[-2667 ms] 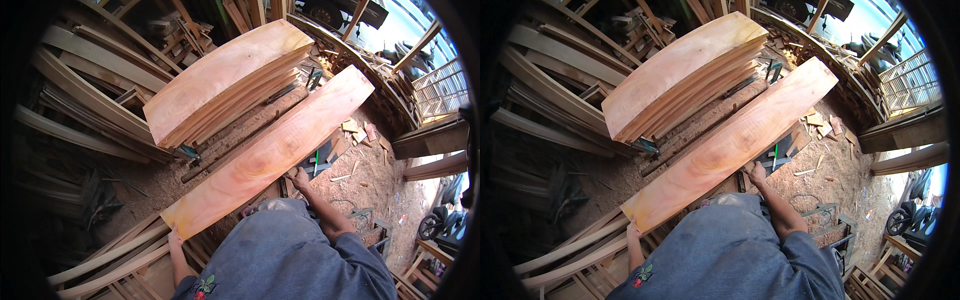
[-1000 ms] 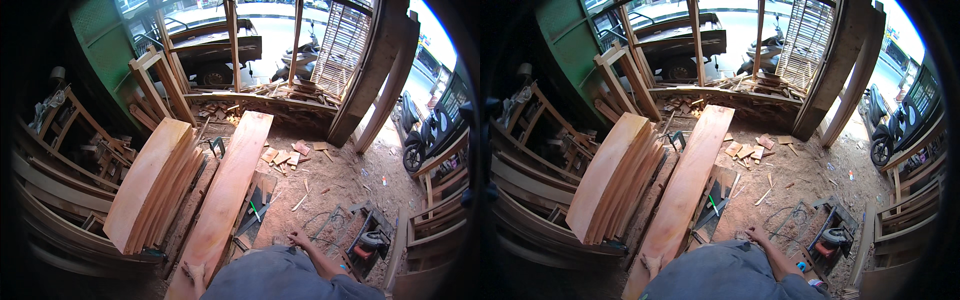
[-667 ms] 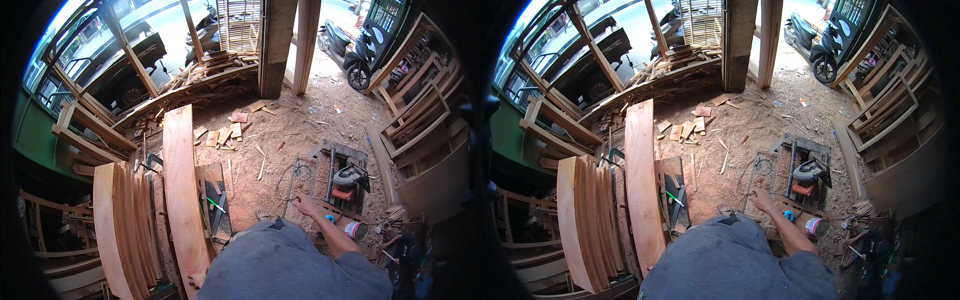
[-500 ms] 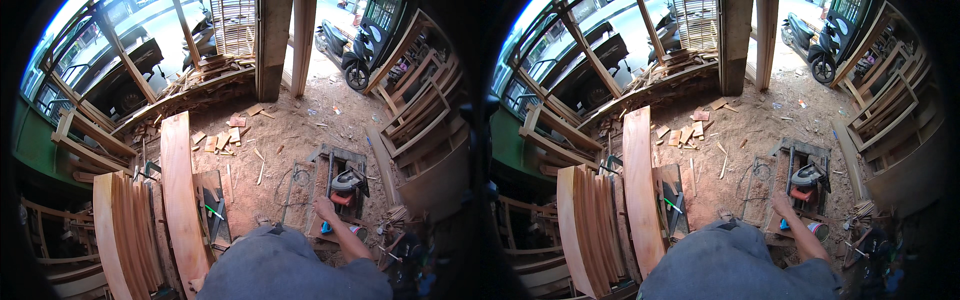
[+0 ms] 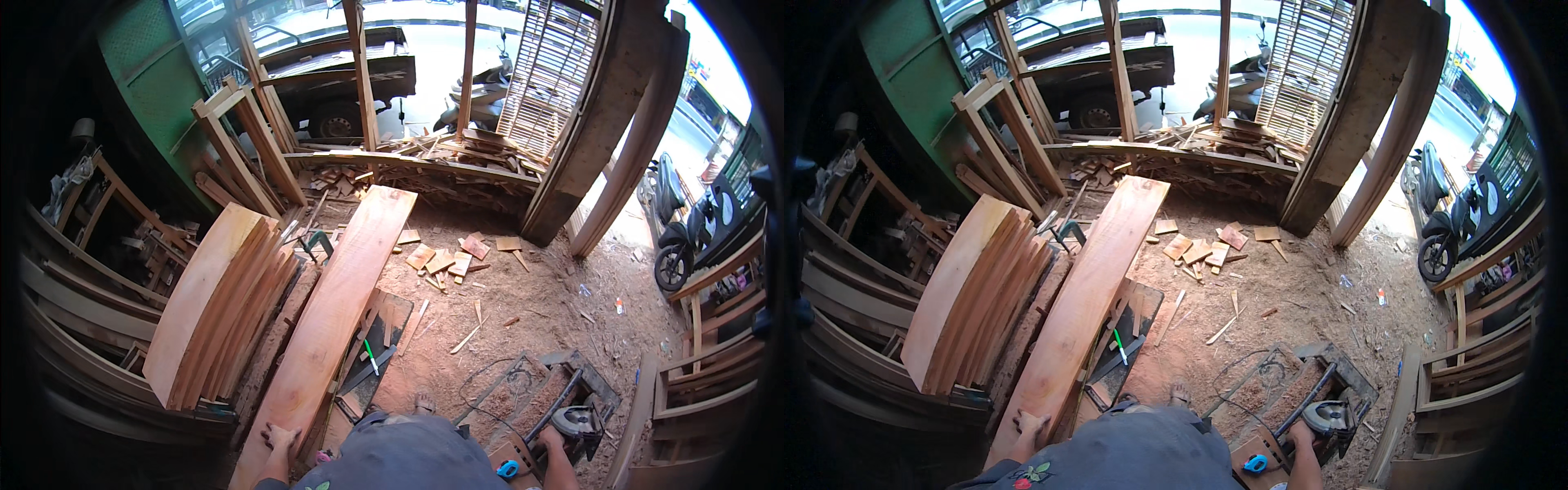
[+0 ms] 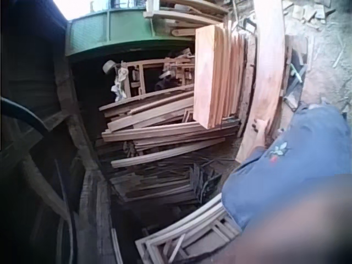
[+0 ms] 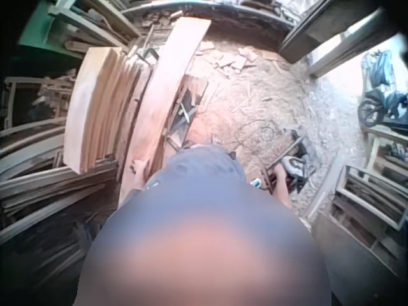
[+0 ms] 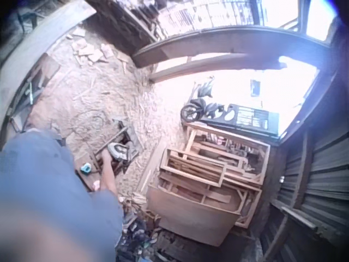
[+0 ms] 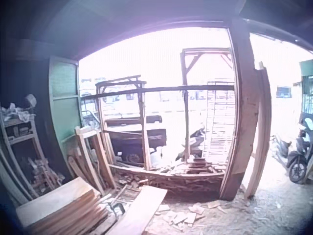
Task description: The person repeatedly cuts wooden planks using a handheld circular saw, then stacks the cut pieces. The person positions each plank, makes a straight cut, and places the finished piece onto a growing stack.
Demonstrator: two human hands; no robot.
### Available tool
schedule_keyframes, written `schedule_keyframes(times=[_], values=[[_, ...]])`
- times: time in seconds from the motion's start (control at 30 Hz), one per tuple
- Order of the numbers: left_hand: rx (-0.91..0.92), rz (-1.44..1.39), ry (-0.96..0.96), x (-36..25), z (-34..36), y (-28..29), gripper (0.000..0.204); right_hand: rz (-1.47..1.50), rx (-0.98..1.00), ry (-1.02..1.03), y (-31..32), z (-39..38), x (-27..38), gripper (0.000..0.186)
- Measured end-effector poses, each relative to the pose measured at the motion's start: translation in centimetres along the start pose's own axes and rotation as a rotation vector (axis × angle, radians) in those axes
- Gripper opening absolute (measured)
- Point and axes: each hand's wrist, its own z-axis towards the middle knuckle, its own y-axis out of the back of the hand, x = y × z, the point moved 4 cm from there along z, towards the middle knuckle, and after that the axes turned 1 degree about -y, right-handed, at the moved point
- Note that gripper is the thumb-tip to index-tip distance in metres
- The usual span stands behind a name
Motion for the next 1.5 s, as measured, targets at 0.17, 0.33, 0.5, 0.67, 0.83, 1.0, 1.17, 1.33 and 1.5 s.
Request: schedule_keyframes(times=[0.17,0.33,0.5,0.67,0.83,1.0,1.17,1.33,1.5], values=[[0.024,-0.014,0.025,-0.1,-0.1,0.0,0.148,-0.222,0.025,0.182,0.2,1.6,-1.1,0.045],[0.029,-0.012,0.055,0.0,-0.2,0.7,0.153,0.360,-0.307,-0.036,7.7,-5.3,-8.1,0.029],[0.103,0.023,0.072,-1.0,0.2,1.7,0.160,0.961,-0.538,0.102,14.8,-15.1,-9.9,0.035],[0.100,0.164,0.052,-1.8,0.9,2.2,0.166,1.531,-0.597,0.390,18.1,-25.6,-2.8,0.029],[0.232,0.083,0.086,-1.7,2.9,1.0,0.169,1.588,-0.630,0.571,20.7,-28.8,6.1,0.022],[0.207,0.096,0.101,-2.3,2.1,1.5,0.170,1.537,-0.300,0.872,20.8,-29.2,17.5,0.033],[0.221,0.130,0.097,-2.9,0.5,2.1,0.170,1.157,-0.180,1.173,21.4,-30.9,29.0,0.060],[0.215,0.069,0.034,-2.2,1.0,1.3,0.170,1.106,0.050,1.228,19.3,-31.6,37.2,0.057],[0.224,0.091,0.044,-2.0,1.8,0.6,0.170,0.915,0.105,1.224,16.3,-31.5,43.2,0.041]])
